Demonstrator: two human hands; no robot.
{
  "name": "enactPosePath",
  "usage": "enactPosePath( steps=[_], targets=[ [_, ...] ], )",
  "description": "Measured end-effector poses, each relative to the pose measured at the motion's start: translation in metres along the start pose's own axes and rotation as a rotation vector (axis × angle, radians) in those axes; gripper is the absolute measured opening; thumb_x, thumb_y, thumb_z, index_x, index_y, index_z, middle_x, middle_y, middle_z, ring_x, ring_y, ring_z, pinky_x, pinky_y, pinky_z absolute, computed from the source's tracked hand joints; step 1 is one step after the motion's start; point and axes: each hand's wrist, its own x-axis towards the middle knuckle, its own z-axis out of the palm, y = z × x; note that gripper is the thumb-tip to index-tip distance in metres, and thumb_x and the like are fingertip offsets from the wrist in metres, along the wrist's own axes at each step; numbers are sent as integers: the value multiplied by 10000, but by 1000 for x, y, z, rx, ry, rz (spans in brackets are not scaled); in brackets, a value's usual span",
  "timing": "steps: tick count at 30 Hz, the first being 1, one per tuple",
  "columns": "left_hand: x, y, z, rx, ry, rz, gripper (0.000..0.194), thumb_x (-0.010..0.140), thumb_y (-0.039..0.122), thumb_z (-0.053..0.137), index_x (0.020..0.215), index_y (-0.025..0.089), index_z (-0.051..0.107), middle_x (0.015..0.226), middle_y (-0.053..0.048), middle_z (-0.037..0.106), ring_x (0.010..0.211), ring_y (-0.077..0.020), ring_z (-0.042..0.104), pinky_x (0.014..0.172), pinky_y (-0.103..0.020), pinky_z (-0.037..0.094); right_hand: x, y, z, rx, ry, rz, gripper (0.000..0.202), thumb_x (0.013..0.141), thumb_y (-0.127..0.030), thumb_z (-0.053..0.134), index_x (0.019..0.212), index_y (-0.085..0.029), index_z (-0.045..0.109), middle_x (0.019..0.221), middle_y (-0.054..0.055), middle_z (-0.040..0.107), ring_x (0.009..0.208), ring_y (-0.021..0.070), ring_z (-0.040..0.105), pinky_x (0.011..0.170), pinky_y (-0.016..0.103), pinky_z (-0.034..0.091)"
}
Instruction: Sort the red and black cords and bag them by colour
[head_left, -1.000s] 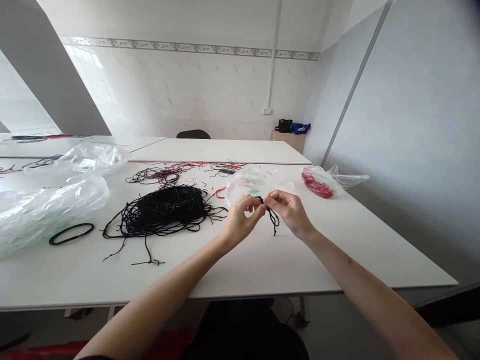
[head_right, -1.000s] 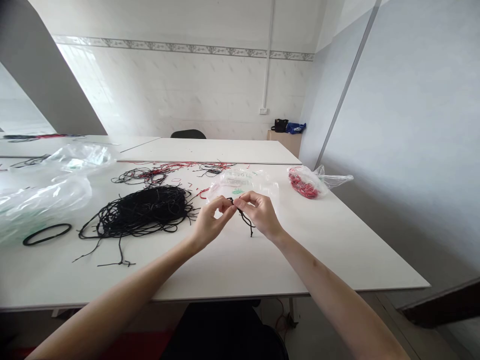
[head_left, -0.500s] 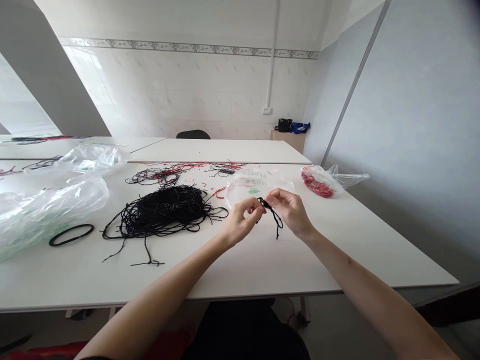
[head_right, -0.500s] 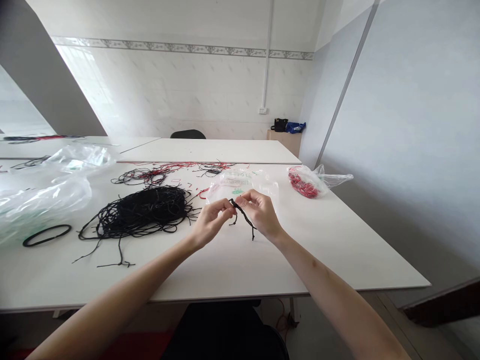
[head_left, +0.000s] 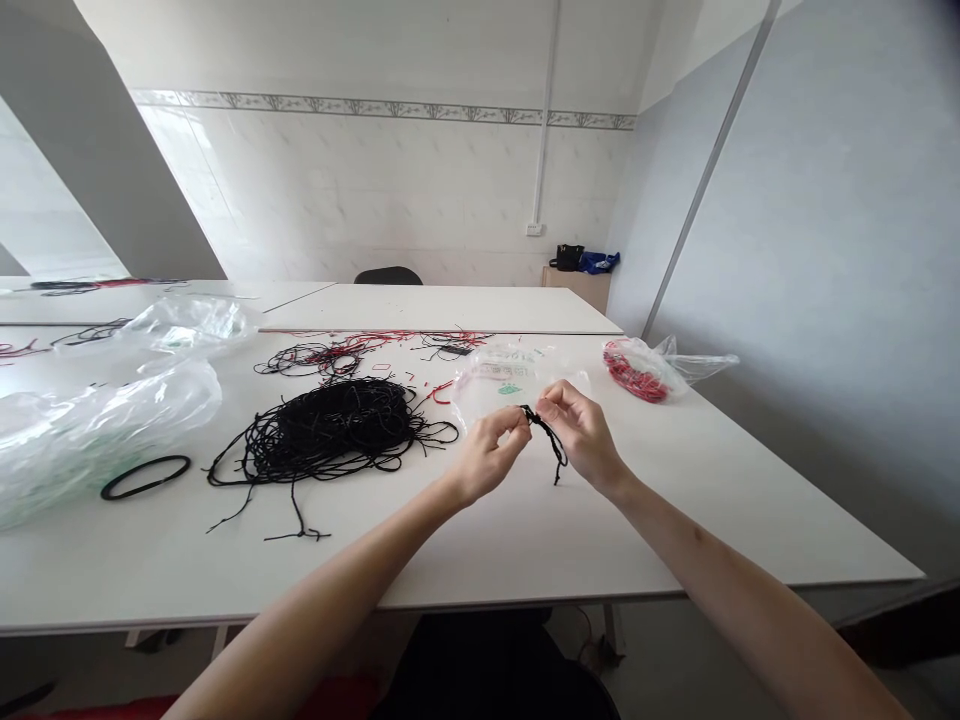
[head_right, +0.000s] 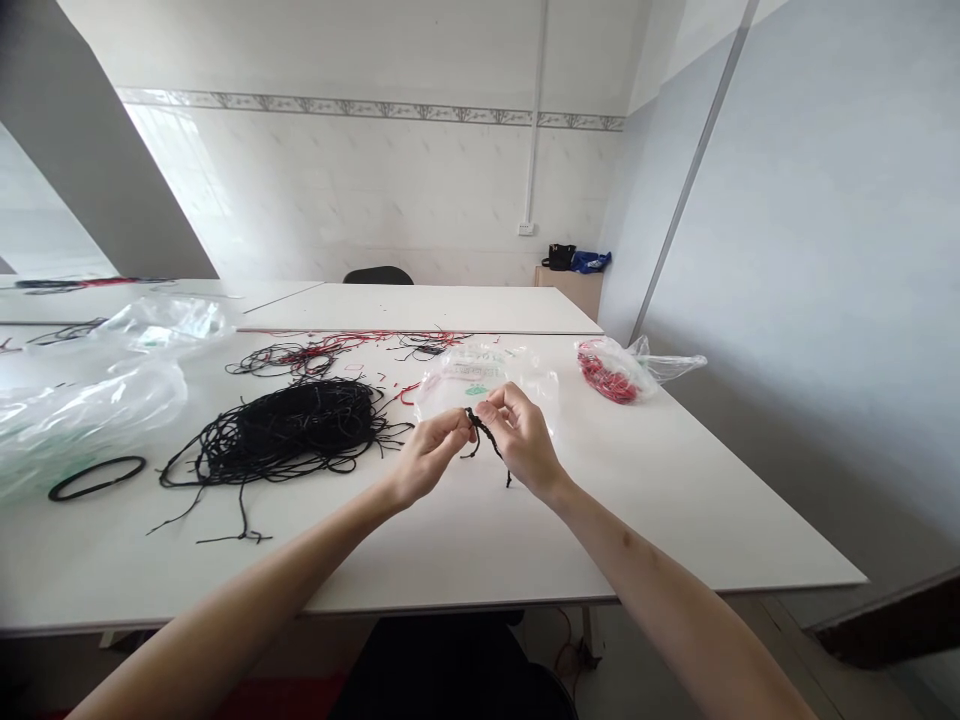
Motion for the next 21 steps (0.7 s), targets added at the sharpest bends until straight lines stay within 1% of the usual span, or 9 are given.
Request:
enactPosePath(
  steps=[3, 6, 9, 12, 16, 21],
  targets=[
    [0, -1, 0, -16, 0, 27, 211, 821, 223, 354, 636, 159, 434, 632, 27, 439, 618, -88, 391, 603, -212, 334, 0, 1, 1, 12, 20, -15, 220, 831, -316, 501, 682, -183, 408, 729, -14, 422, 621, 88, 408, 581, 228, 348],
    [-2, -4, 1, -42, 22, 15, 208, 809, 224, 378, 627, 156, 452, 652, 19, 493, 632, -91, 426, 611, -213, 348, 2, 4, 1, 52, -64, -5, 226, 835, -329, 494, 679, -182, 422, 708, -15, 432, 638, 96, 431, 603, 234, 362],
    [-4, -8, 2, -107, 35, -56, 211, 807, 253, 399, 647, 153, 493, 656, 14, 523, 637, -97, 453, 613, -219, 362, 3, 6, 1, 100, -127, -5, 228, 834, -337, 501, 679, -180, 441, 688, -12, 459, 644, 104, 463, 619, 244, 385],
    [-3, -10, 5, -206, 50, -105, 223, 821, 277, 386, 687, 156, 516, 701, 5, 547, 667, -102, 474, 633, -227, 380, 3, 8, 2, 115, -109, -10, 205, 831, -332, 514, 702, -178, 469, 672, -10, 484, 633, 107, 485, 610, 250, 401],
    [0, -10, 6, -315, 92, -64, 201, 828, 272, 385, 722, 157, 511, 763, -11, 570, 710, -102, 503, 674, -236, 409, 1, 10, 3, 83, -75, -2, 181, 826, -321, 527, 724, -174, 500, 657, -9, 503, 630, 106, 498, 600, 245, 404],
    [1, -9, 3, -415, 146, -69, 164, 822, 272, 402, 731, 159, 480, 693, 0, 549, 672, -98, 529, 655, -242, 437, 0, 11, 3, 52, -89, 14, 159, 815, -315, 542, 751, -170, 524, 685, -4, 525, 662, 111, 513, 624, 249, 414]
  ],
)
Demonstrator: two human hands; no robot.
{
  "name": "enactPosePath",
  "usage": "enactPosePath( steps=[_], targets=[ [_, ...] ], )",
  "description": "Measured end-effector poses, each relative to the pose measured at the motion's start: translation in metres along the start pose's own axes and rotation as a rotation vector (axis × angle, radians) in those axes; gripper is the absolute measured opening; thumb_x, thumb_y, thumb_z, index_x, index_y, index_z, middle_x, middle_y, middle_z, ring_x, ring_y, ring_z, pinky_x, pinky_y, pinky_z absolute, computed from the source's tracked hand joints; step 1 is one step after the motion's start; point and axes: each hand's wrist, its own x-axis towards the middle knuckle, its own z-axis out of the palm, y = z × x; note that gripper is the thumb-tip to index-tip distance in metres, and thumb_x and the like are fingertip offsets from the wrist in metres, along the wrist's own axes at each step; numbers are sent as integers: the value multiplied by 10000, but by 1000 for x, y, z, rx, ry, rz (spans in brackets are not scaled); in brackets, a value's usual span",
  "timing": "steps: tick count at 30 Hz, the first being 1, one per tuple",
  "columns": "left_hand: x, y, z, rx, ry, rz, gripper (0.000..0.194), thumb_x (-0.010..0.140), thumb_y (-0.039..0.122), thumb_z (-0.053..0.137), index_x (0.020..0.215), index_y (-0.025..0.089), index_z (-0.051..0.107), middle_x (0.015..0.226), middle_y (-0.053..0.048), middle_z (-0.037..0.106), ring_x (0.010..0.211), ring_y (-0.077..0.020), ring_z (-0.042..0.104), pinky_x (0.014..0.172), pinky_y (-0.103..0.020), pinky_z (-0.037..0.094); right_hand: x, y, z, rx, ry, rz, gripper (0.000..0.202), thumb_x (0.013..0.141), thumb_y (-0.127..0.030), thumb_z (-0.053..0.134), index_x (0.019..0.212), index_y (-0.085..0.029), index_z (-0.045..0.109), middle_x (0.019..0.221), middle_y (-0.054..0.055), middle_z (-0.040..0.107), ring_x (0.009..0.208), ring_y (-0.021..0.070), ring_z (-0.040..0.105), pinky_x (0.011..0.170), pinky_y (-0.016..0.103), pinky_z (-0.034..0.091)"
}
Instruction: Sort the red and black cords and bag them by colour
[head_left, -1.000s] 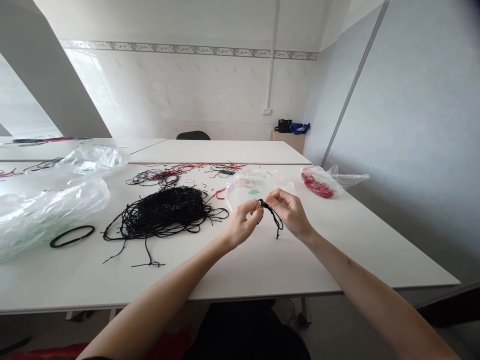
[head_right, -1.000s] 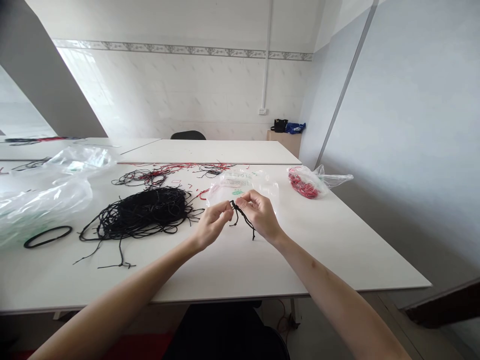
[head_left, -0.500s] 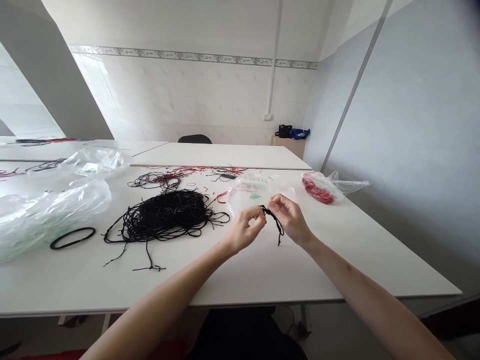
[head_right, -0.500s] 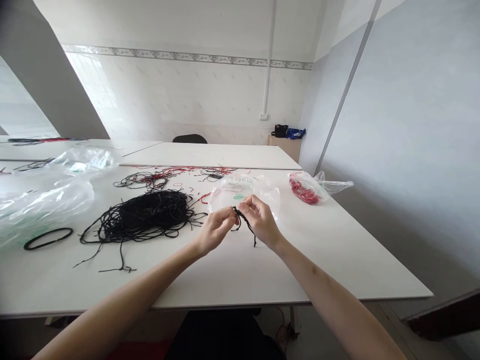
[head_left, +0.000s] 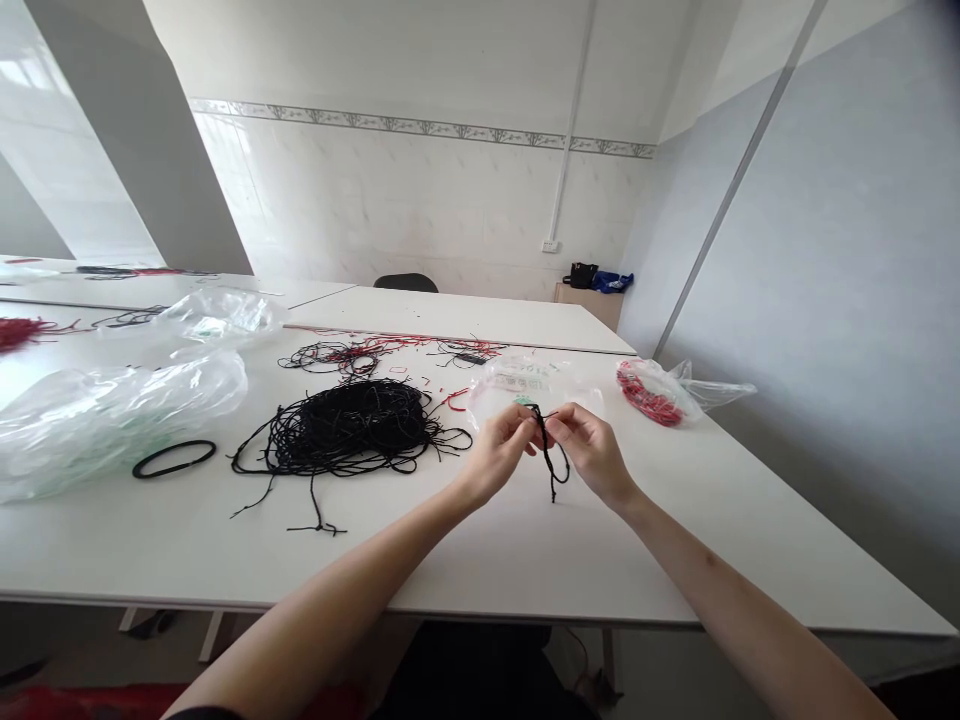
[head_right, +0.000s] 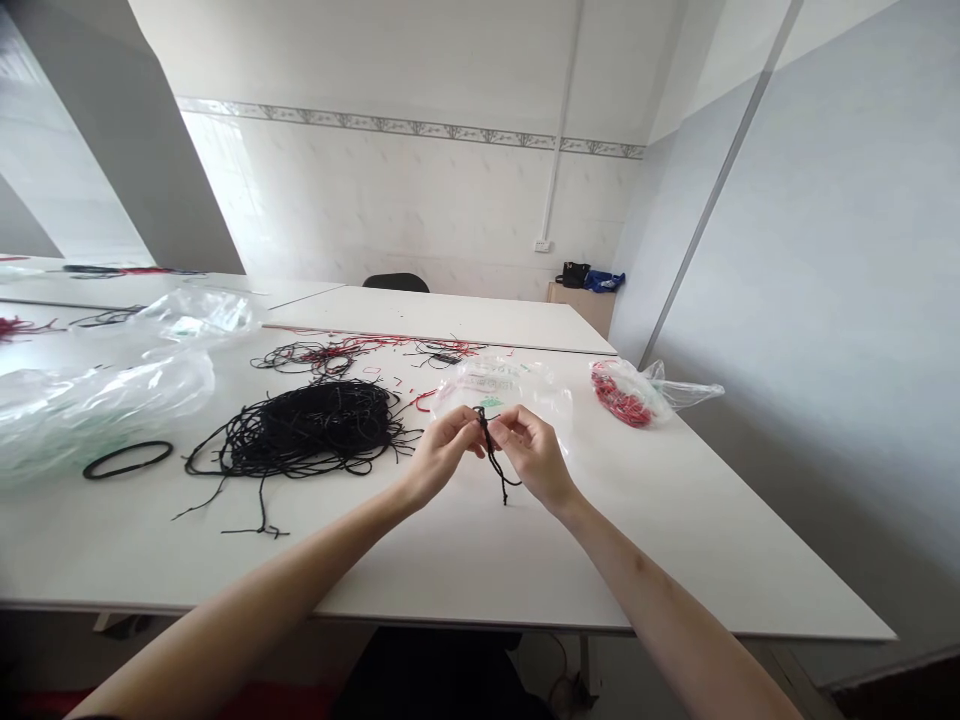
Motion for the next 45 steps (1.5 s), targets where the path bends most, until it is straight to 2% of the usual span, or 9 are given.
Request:
enactPosePath(
  steps=[8, 12, 21, 25, 31, 36, 39, 45],
  targets=[
    [-2, 7, -3, 113, -34, 9, 165, 806, 234, 424, 695, 150, 512, 696, -9, 586, 672, -99, 531, 648, -235, 434, -1, 0, 1, 65, -32, 26, 146, 835, -306, 501, 766, -178, 494, 678, -9, 516, 665, 119, 513, 642, 270, 419],
    [-2, 4, -3, 94, -74, 10, 174, 806, 237, 428, 683, 148, 513, 700, -10, 583, 689, -104, 535, 663, -240, 438, 0, -2, 4, 101, -59, 10, 139, 831, -293, 502, 755, -176, 494, 649, -16, 503, 635, 118, 517, 625, 273, 429],
    [-8, 1, -4, 118, -118, 3, 154, 789, 223, 451, 693, 142, 540, 724, -30, 604, 730, -124, 562, 719, -256, 443, -5, -5, 4, 38, -64, 44, 169, 827, -318, 513, 734, -177, 499, 627, -11, 493, 611, 117, 491, 588, 251, 411],
    [-12, 1, -5, 124, -162, -18, 230, 826, 246, 385, 695, 144, 543, 722, -42, 603, 713, -119, 558, 701, -247, 443, -8, -5, 3, 35, -120, 89, 195, 847, -327, 485, 709, -190, 481, 646, -1, 494, 643, 131, 497, 622, 257, 409],
    [-14, 3, -6, 281, -198, -24, 238, 813, 212, 374, 664, 155, 550, 746, -32, 620, 723, -116, 557, 689, -233, 430, -10, 4, 1, -7, -162, 120, 213, 864, -348, 445, 711, -200, 457, 629, -7, 488, 617, 127, 474, 592, 250, 380],
    [-13, 7, -6, 408, -221, 2, 301, 817, 192, 335, 683, 159, 602, 734, -7, 631, 629, -96, 515, 638, -214, 392, -8, 1, 3, -15, -137, 86, 200, 862, -287, 425, 685, -194, 426, 543, -30, 471, 548, 110, 431, 558, 240, 350],
    [-9, 6, -6, 443, -220, 11, 307, 821, 209, 329, 696, 160, 605, 724, -4, 622, 621, -101, 501, 620, -216, 374, -4, 0, 6, 69, -109, 104, 165, 834, -245, 432, 679, -188, 428, 510, -42, 457, 512, 99, 425, 521, 226, 338],
    [-4, 6, -7, 432, -202, -16, 280, 808, 213, 327, 596, 167, 505, 649, 7, 578, 595, -105, 489, 571, -218, 358, -1, 1, 13, 403, -91, 235, 122, 780, -230, 445, 673, -188, 403, 566, -50, 435, 509, 94, 483, 522, 230, 366]
  ],
)
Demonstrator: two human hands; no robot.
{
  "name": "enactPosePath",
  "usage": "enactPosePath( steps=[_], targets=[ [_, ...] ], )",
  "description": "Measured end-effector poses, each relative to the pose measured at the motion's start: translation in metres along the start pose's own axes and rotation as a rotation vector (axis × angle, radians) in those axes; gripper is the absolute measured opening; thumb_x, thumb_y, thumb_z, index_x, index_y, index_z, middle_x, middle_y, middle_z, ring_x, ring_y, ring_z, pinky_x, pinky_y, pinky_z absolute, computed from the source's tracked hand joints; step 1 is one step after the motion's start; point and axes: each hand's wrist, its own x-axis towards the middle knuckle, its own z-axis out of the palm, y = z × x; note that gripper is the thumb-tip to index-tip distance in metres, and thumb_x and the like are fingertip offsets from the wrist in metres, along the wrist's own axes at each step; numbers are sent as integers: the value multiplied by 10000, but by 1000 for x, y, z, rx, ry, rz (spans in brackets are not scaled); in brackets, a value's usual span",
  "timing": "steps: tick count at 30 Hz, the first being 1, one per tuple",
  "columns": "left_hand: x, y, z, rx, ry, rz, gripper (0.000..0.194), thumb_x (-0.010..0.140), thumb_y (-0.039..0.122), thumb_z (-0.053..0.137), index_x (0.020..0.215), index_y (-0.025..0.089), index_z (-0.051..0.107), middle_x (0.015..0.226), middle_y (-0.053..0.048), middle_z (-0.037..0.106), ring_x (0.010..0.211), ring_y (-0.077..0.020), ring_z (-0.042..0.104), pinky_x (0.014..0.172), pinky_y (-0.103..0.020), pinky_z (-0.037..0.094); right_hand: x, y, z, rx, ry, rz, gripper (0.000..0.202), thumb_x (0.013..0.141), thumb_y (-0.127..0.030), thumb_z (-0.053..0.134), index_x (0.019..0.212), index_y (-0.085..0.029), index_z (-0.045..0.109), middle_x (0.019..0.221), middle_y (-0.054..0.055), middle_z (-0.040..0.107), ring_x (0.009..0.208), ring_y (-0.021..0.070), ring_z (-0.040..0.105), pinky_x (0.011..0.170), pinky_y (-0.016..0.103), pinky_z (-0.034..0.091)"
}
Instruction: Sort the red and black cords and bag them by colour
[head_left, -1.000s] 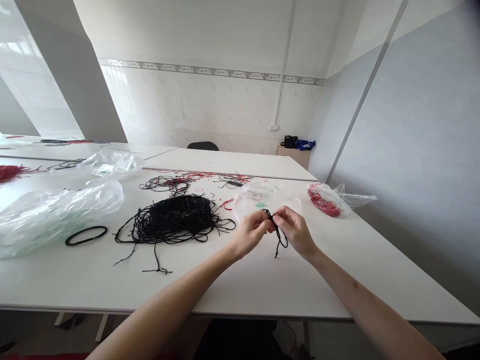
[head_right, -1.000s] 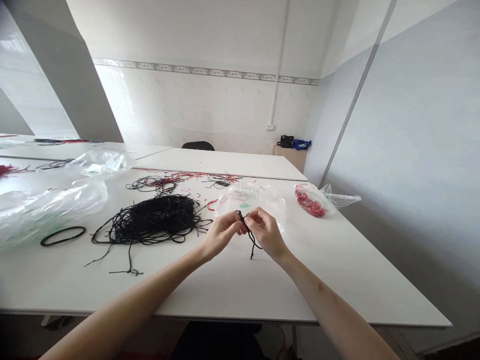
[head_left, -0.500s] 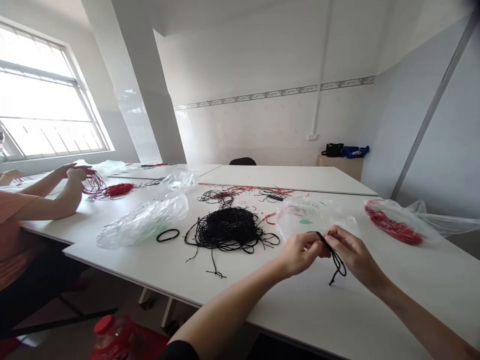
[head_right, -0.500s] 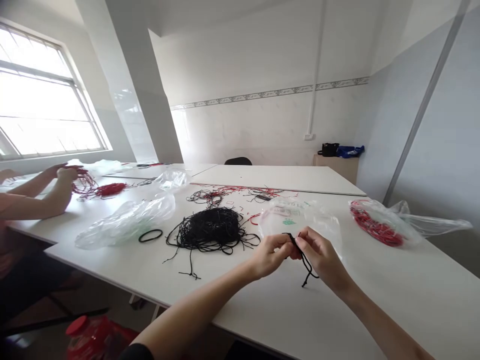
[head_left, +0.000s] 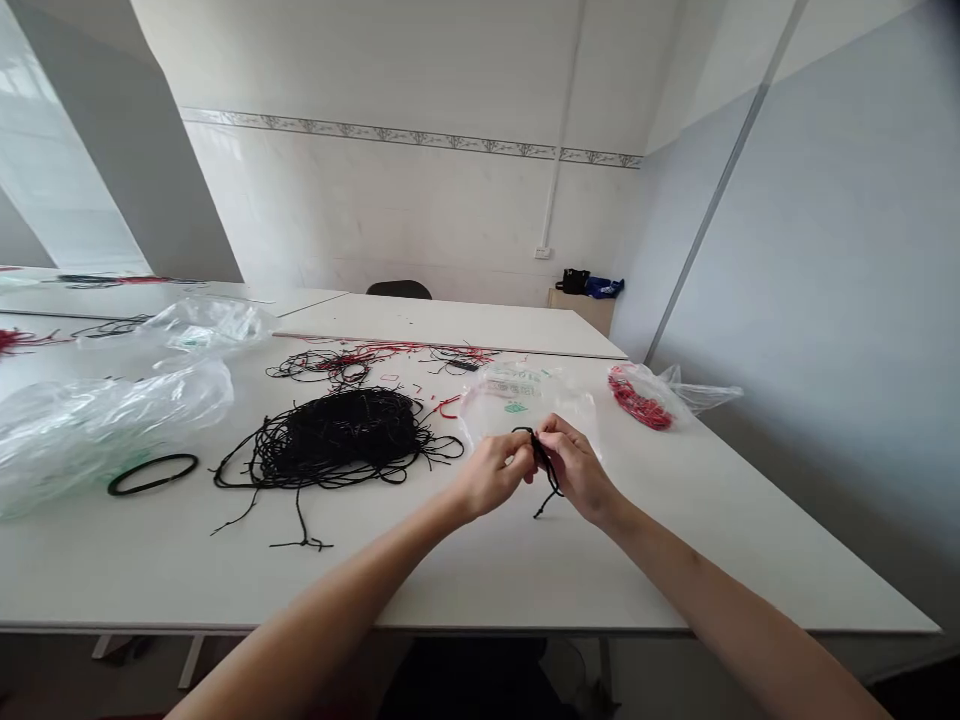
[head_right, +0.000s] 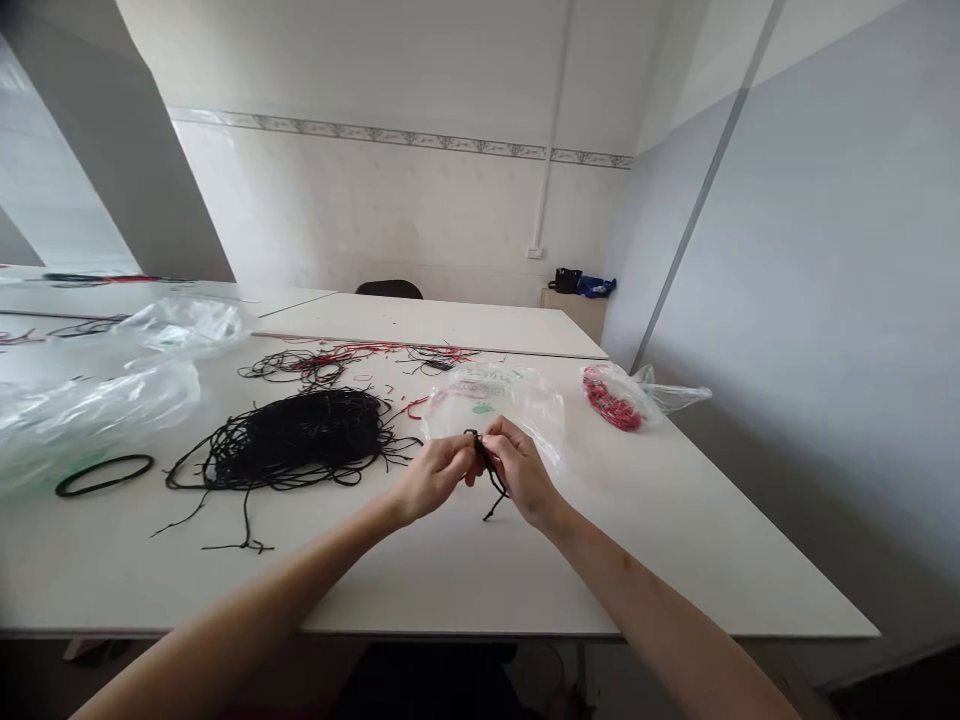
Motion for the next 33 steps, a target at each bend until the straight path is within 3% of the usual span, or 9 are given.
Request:
enactPosePath(
  steps=[8, 14, 17, 21, 25, 33],
  targets=[
    [1, 10, -4, -17, 6, 19, 298, 781, 175, 338, 572, 160, 549, 629, 13, 598, 522, -83, 426, 513, -212, 323, -3, 0, 9, 58, 71, 22, 145, 758, -226, 429, 643, -195, 345, 480, -71, 318, 431, 68, 308, 444, 204, 233],
    [-1, 12, -6, -158, -30, 26, 287, 777, 146, 328, 537, 164, 486, 609, -4, 619, 590, -101, 505, 581, -217, 380, -6, 0, 10, 141, 16, 35, 149, 768, -232, 426, 645, -194, 352, 509, -60, 353, 460, 77, 354, 475, 210, 281],
    [-2, 10, -4, -216, -3, 51, 304, 789, 166, 332, 535, 162, 498, 614, -15, 609, 636, -113, 518, 634, -235, 398, -5, -2, 4, 65, 14, 10, 160, 774, -268, 462, 658, -194, 381, 556, -48, 385, 503, 92, 424, 514, 230, 336],
    [0, 6, -2, -332, 100, 16, 266, 802, 239, 359, 634, 148, 544, 708, -37, 613, 738, -137, 547, 740, -278, 425, -1, -1, -5, -74, 168, -64, 172, 760, -281, 502, 648, -191, 408, 585, -42, 395, 541, 93, 407, 543, 235, 360],
    [4, 4, -2, -429, 129, -67, 262, 810, 350, 412, 783, 135, 560, 822, -47, 607, 744, -132, 556, 701, -272, 439, 4, 5, -9, -199, 280, -107, 171, 758, -293, 514, 645, -192, 435, 578, -44, 399, 540, 90, 385, 554, 231, 358],
    [4, 5, -1, -384, 124, -87, 231, 781, 362, 506, 733, 140, 549, 706, -31, 606, 659, -105, 546, 642, -238, 439, 3, 5, -8, -339, 236, -170, 199, 788, -334, 510, 668, -182, 467, 599, -31, 434, 546, 90, 395, 510, 222, 326]
  ],
)
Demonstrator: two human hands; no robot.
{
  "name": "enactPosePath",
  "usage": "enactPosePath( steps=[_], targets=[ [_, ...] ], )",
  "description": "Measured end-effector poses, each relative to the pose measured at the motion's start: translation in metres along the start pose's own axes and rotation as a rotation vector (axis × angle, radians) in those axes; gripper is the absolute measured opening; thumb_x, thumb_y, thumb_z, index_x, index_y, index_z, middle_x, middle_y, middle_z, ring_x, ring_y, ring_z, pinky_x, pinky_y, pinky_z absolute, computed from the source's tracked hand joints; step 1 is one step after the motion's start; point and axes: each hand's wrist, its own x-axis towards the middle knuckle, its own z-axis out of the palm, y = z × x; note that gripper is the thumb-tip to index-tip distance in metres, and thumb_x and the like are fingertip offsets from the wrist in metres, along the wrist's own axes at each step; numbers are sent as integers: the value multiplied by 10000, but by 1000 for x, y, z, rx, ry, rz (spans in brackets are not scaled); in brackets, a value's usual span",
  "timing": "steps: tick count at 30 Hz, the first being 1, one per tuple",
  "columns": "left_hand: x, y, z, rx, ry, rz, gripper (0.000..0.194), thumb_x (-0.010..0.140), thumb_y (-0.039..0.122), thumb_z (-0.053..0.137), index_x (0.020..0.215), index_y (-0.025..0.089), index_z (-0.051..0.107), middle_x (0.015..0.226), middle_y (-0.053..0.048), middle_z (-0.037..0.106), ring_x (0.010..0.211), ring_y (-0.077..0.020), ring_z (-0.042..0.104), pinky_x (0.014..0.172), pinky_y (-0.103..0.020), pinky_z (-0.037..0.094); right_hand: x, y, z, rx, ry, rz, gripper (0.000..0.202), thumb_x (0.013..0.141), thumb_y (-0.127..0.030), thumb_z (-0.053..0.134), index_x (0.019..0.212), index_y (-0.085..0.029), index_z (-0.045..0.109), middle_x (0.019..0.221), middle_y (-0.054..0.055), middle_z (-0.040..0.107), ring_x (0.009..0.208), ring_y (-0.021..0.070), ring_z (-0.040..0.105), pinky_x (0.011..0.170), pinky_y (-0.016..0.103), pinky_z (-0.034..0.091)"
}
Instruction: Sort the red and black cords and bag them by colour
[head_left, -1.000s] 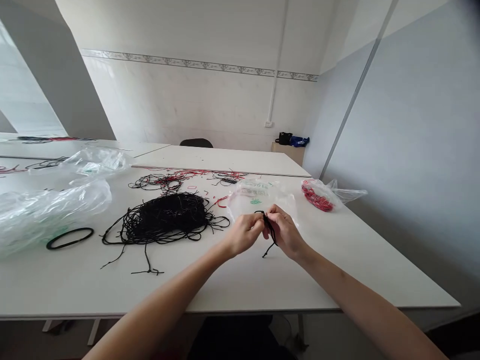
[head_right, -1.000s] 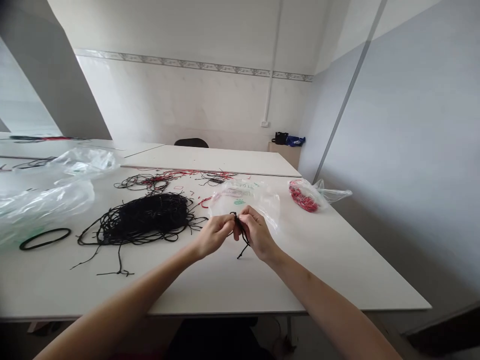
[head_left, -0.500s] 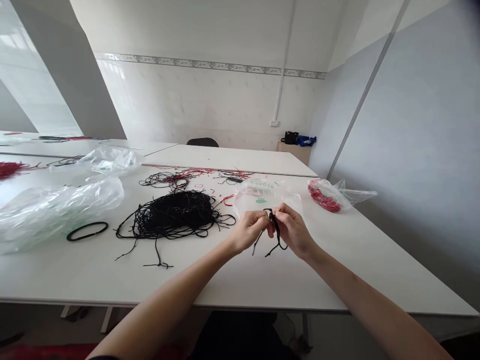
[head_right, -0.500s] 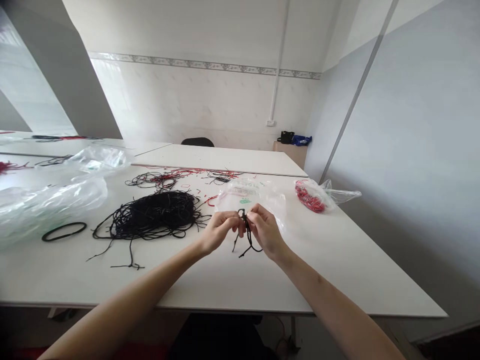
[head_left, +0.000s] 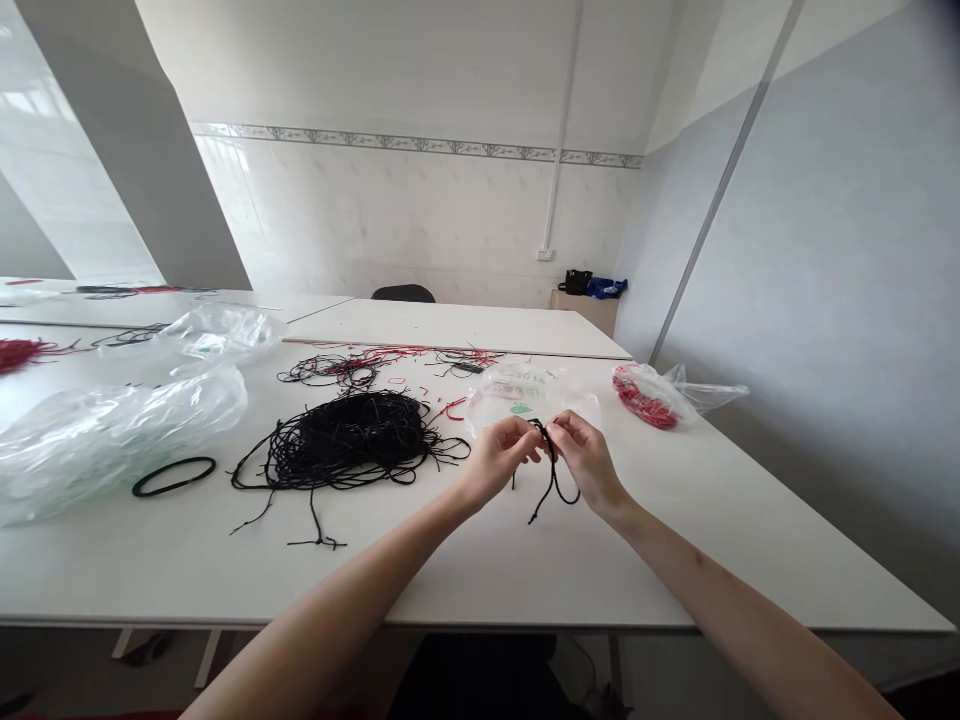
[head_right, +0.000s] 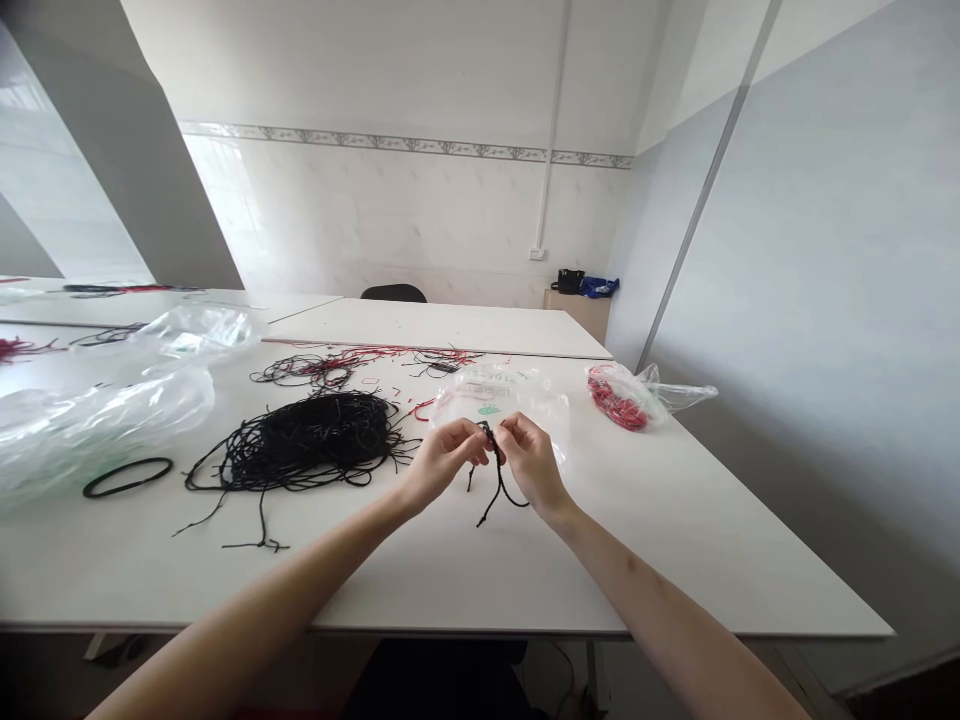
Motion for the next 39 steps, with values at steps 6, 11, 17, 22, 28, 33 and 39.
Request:
enactPosePath(
  steps=[6, 11, 17, 22, 28, 33, 39],
  targets=[
    [0, -2, -2, 66, -4, 68, 195, 800, 321, 473, 734, 145, 528, 721, -26, 591, 715, -121, 561, 671, -251, 439, -1, -3, -1, -8, -73, 16, 188, 821, -341, 481, 718, -183, 476, 640, -18, 458, 578, 101, 420, 539, 234, 337],
    [-1, -5, -2, 256, 42, 154, 169, 801, 275, 452, 684, 165, 507, 716, -11, 566, 714, -115, 529, 683, -256, 439, -3, -6, 0, -44, -107, -27, 207, 838, -329, 470, 694, -180, 456, 606, -27, 431, 581, 98, 401, 557, 233, 330],
    [-3, -8, 0, 441, 122, 302, 120, 782, 227, 475, 682, 187, 528, 1265, -39, 466, 1167, -191, 427, 966, -348, 341, -2, -4, -1, -87, -86, -18, 213, 833, -342, 485, 700, -178, 461, 627, -22, 449, 598, 99, 423, 572, 233, 340],
    [-2, -12, 0, 461, 129, 283, 164, 834, 284, 423, 783, 206, 558, 1355, -36, 373, 1258, -182, 330, 1014, -365, 298, -1, -3, -3, -84, -76, -74, 193, 832, -328, 491, 710, -180, 477, 671, -14, 478, 647, 108, 455, 608, 235, 360],
    [-1, -14, 1, 465, 117, 343, 163, 815, 274, 458, 689, 185, 511, 1362, -61, 366, 1265, -191, 323, 1013, -372, 301, -1, -4, -1, -82, -88, -68, 191, 831, -323, 488, 706, -179, 474, 662, -18, 467, 630, 105, 443, 589, 229, 348],
    [-1, -14, 0, 503, 89, 427, 171, 796, 192, 450, 626, 178, 440, 1356, -60, 374, 1278, -202, 291, 1028, -385, 280, -3, -4, 1, -76, -89, -43, 198, 834, -326, 476, 702, -178, 475, 660, -19, 442, 625, 105, 402, 583, 231, 328],
    [0, -13, -1, 606, 151, 426, 170, 790, 183, 452, 623, 174, 483, 1003, -60, 523, 994, -172, 465, 872, -336, 393, -5, -1, 4, -42, -55, -45, 186, 834, -309, 472, 697, -183, 461, 666, -23, 436, 630, 103, 405, 606, 236, 334]
  ],
)
